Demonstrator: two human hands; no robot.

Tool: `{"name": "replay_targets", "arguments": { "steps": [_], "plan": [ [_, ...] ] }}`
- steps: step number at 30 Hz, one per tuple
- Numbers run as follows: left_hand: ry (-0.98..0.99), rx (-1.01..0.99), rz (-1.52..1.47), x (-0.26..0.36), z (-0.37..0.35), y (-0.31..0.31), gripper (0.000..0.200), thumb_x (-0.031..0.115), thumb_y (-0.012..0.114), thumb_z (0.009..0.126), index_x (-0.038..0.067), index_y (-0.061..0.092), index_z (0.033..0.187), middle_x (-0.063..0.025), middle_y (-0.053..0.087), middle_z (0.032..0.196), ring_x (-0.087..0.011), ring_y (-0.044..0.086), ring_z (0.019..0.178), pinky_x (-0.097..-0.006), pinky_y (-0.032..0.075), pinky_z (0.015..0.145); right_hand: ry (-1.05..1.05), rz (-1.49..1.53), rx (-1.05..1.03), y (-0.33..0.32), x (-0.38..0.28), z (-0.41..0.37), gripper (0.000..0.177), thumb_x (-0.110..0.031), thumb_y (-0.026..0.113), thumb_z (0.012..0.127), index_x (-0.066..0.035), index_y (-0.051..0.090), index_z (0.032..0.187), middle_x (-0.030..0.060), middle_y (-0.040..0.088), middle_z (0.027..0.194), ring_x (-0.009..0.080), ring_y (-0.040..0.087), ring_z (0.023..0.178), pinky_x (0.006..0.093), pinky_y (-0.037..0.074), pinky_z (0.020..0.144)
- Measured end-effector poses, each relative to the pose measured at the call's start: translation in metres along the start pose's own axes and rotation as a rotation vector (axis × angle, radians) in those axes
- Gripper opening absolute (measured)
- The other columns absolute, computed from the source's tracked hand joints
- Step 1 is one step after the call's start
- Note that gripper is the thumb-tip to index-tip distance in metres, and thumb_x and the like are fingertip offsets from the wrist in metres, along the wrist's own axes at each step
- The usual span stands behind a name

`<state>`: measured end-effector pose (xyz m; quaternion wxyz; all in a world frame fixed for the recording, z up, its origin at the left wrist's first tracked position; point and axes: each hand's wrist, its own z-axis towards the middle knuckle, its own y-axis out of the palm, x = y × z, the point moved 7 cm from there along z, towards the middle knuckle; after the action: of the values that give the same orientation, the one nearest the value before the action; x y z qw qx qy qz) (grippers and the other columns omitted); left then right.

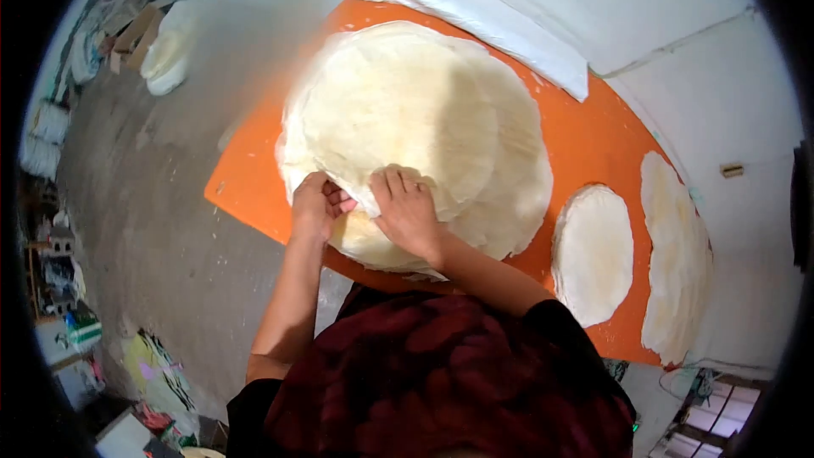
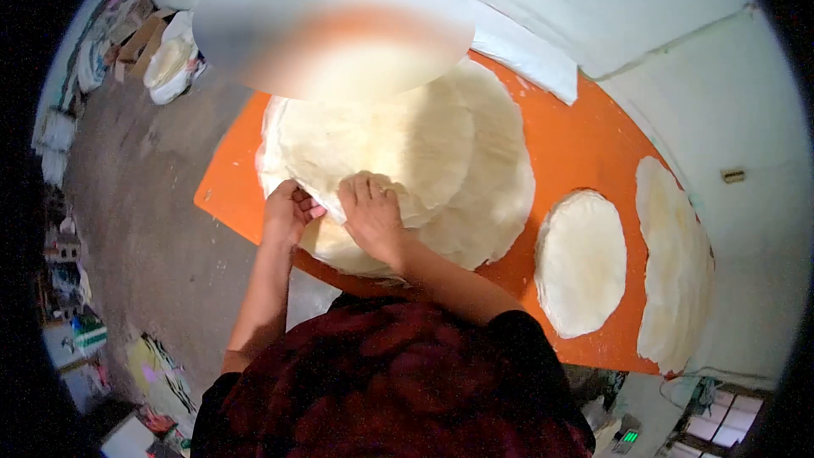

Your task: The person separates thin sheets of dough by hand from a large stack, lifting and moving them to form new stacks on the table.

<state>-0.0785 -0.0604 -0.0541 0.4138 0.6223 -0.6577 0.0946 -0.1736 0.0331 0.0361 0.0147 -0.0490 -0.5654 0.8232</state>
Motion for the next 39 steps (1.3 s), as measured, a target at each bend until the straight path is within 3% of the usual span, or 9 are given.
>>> {"name": "replay_targets", "arguments": {
  "steps": [4, 9, 10, 13, 16, 20, 25, 34, 39],
  "plan": [
    [-0.044, -0.12, -0.077, -0.001, -0.006, 0.005, 0.028, 0.028, 0.034, 0.092, 0.005, 0.049, 0.091, -0.0115, 0.059, 0.086, -0.0219, 0.059, 0.077, -0.034, 0.05, 0.067, 0.276, 0.291, -0.345, 0.033, 0.058, 0.013, 0.009, -0.013, 0.052, 0.075, -0.005, 0.055, 0.072, 0.0161, 0.056, 0.068, 0.0312, 0.057, 0.068, 0.043, 0.045, 0.06],
    [-0.068, -0.18, 0.017, -0.005, -0.02, 0.031, 0.018, 0.019, 0.04, 0.09, 0.003, 0.049, 0.092, -0.0121, 0.058, 0.087, -0.023, 0.06, 0.079, -0.033, 0.05, 0.068, -0.061, 0.083, 0.122, -0.116, 0.181, 0.112, 0.019, -0.019, 0.051, 0.078, -0.001, 0.055, 0.075, 0.0181, 0.056, 0.07, 0.0333, 0.053, 0.069, 0.0407, 0.043, 0.067],
    [-0.069, -0.204, 0.027, -0.008, -0.018, 0.039, 0.019, 0.019, 0.04, 0.09, 0.003, 0.05, 0.092, -0.0121, 0.058, 0.086, -0.0231, 0.06, 0.079, -0.0326, 0.05, 0.068, 0.27, 0.175, 0.127, -0.162, 0.179, 0.117, 0.019, -0.018, 0.049, 0.078, 0.0, 0.056, 0.079, 0.0177, 0.059, 0.073, 0.0346, 0.054, 0.068, 0.0389, 0.043, 0.065],
    [-0.083, -0.249, 0.022, -0.022, -0.012, 0.062, 0.02, 0.017, 0.04, 0.09, 0.001, 0.051, 0.092, -0.0121, 0.057, 0.083, -0.0229, 0.059, 0.079, -0.0313, 0.049, 0.07, 0.083, -0.249, 0.334, -0.224, 0.139, 0.1, 0.012, -0.011, 0.049, 0.071, -0.01, 0.058, 0.08, 0.0103, 0.057, 0.066, 0.031, 0.056, 0.065, 0.0414, 0.045, 0.056],
    [-0.094, -0.207, -0.003, -0.036, 0.003, 0.076, 0.019, 0.015, 0.038, 0.091, 0.0, 0.05, 0.092, -0.0125, 0.057, 0.081, -0.0224, 0.056, 0.075, -0.0317, 0.048, 0.069, -0.09, -0.288, 0.395, -0.185, 0.122, 0.063, 0.007, -0.008, 0.05, 0.069, -0.012, 0.054, 0.074, 0.0074, 0.053, 0.059, 0.0238, 0.056, 0.056, 0.0364, 0.045, 0.049],
    [-0.144, -0.09, 0.006, -0.048, 0.011, 0.084, 0.02, 0.013, 0.037, 0.091, -0.002, 0.049, 0.093, -0.0133, 0.057, 0.08, -0.0207, 0.056, 0.071, -0.0286, 0.047, 0.064, 0.261, -0.221, -0.237, -0.03, 0.146, -0.003, 0.014, -0.003, 0.047, 0.07, -0.008, 0.056, 0.079, 0.0093, 0.057, 0.074, 0.0274, 0.057, 0.07, 0.0372, 0.047, 0.059],
    [-0.211, -0.059, 0.122, -0.053, 0.023, 0.089, 0.019, 0.016, 0.041, 0.09, 0.0, 0.05, 0.092, -0.0103, 0.058, 0.079, -0.0184, 0.056, 0.066, -0.0245, 0.045, 0.055, 0.276, 0.108, 0.099, 0.007, 0.135, -0.049, 0.011, -0.003, 0.048, 0.069, -0.007, 0.055, 0.077, 0.0093, 0.056, 0.074, 0.0277, 0.057, 0.07, 0.0374, 0.046, 0.058],
    [-0.192, -0.108, 0.192, -0.048, 0.022, 0.108, 0.005, 0.007, 0.046, 0.082, 0.006, 0.049, 0.079, -0.007, 0.054, 0.063, -0.0127, 0.042, 0.043, -0.0243, 0.032, 0.038, 0.274, 0.042, -0.037, 0.008, 0.123, -0.045, 0.015, -0.003, 0.051, 0.067, -0.005, 0.054, 0.081, 0.0105, 0.057, 0.081, 0.0268, 0.057, 0.076, 0.0364, 0.047, 0.062],
    [-0.289, -0.212, 0.054, -0.054, 0.028, 0.11, 0.008, 0.01, 0.046, 0.082, 0.007, 0.048, 0.075, -0.0054, 0.05, 0.06, -0.0111, 0.035, 0.039, -0.0241, 0.026, 0.036, 0.253, -0.015, 0.163, -0.012, 0.106, -0.044, 0.02, -0.012, 0.056, 0.067, -0.004, 0.054, 0.084, 0.0082, 0.057, 0.083, 0.0242, 0.056, 0.08, 0.0359, 0.046, 0.062]
  ]
}}
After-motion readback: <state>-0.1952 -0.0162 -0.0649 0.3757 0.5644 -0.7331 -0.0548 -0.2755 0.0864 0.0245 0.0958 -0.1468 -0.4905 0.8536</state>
